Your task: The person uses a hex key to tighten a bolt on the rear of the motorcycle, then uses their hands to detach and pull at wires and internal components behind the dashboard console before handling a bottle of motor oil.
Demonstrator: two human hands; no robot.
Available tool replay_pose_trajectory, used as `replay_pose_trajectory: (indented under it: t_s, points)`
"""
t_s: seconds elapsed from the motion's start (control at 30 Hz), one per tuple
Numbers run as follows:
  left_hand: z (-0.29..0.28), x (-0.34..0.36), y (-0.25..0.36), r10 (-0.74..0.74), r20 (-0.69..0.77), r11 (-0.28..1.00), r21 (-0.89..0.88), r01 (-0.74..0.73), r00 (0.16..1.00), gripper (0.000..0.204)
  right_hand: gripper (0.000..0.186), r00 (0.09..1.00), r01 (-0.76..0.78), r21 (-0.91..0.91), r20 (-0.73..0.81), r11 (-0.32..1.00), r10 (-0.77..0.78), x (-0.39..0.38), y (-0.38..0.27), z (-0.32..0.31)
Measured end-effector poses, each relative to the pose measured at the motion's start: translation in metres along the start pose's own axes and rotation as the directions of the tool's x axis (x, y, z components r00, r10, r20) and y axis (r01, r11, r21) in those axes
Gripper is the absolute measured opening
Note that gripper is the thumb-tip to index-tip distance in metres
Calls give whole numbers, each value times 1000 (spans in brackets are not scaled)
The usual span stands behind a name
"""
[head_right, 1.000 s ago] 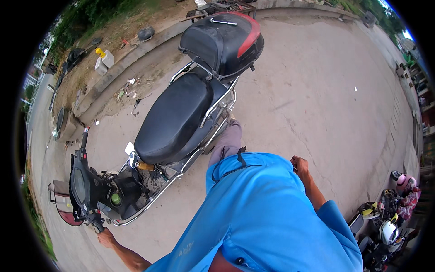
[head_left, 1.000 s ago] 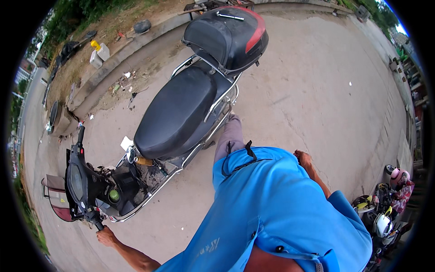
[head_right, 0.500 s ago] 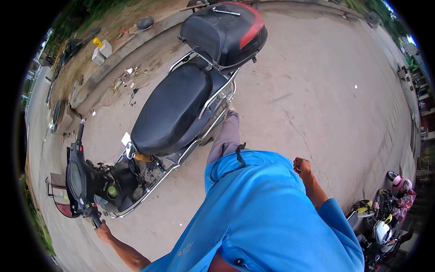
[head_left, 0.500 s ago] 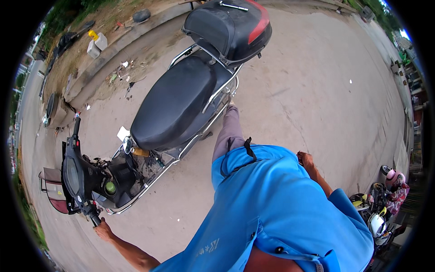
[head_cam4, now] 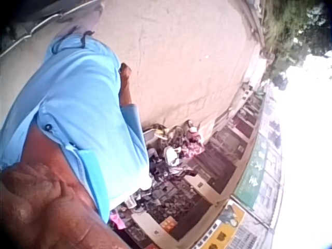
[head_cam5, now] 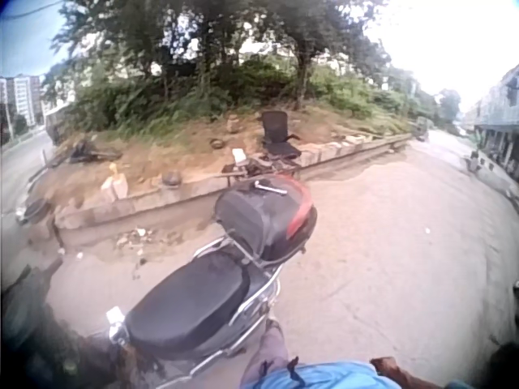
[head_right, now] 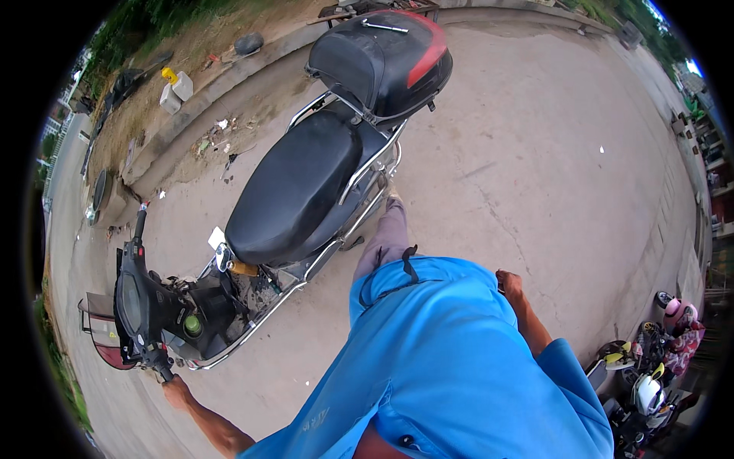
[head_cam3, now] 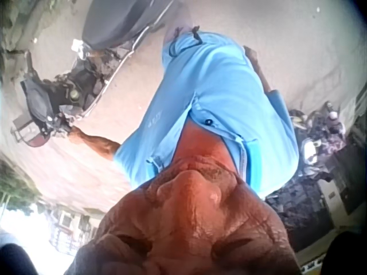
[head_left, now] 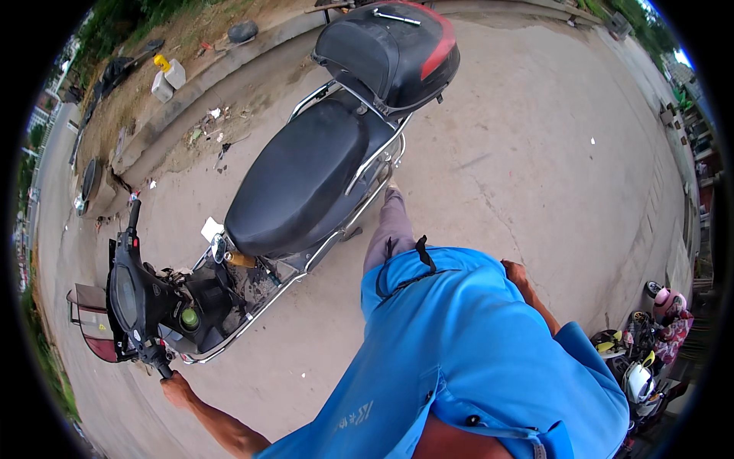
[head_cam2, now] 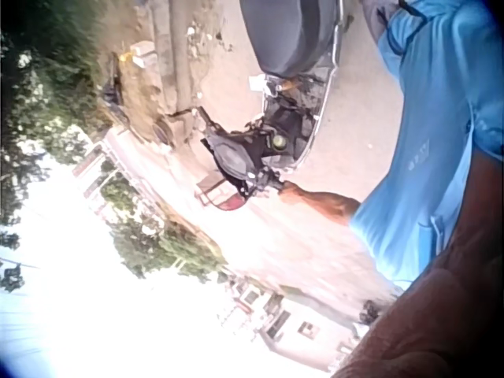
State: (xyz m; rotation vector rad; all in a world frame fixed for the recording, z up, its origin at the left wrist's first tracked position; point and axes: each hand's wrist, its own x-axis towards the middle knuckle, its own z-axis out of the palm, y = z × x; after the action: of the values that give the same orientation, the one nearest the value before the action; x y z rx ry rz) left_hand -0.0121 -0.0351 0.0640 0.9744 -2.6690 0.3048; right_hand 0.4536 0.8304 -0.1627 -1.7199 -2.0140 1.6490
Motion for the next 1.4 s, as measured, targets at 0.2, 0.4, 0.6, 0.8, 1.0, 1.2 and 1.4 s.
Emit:
replay_pose_trajectory:
  t_s: [0.2, 0.4, 0.6, 0.8, 1.0, 1.2, 1.4]
  points:
    - [24, 20, -8, -2, -61, 992, 123, 10, 998, 55, 16, 986, -164, 171, 9, 972, 165, -27, -49, 6]
    - [16, 29, -21, -13, 110, 1000, 19, 11, 994, 71, 16, 991, -131, 135, -9, 982, 134, 0, -50, 42]
    - [18, 28, -19, -7, 116, 1000, -10, 8, 993, 71, 23, 997, 81, 121, -17, 989, -80, 19, 1, 49]
    - [13, 19, -24, 42, 48, 991, 124, -47, 998, 55, 28, 998, 20, -54, 59, 998, -17, 7, 32, 34]
    - [-2, -1, -1, 26, -83, 999, -23, -28, 996, 33, 33, 980, 166, -466, 175, 869, -93, -11, 8, 30]
    - [16, 1, -23, -63, -25, 998, 20, 64, 998, 79, 21, 497, 865, -384, 561, 324, -662, 27, 0, 44]
    - [15, 5, 0, -74, -11, 992, -101, 72, 997, 56, 21, 924, -252, 186, 338, 950, 179, 163, 99, 46]
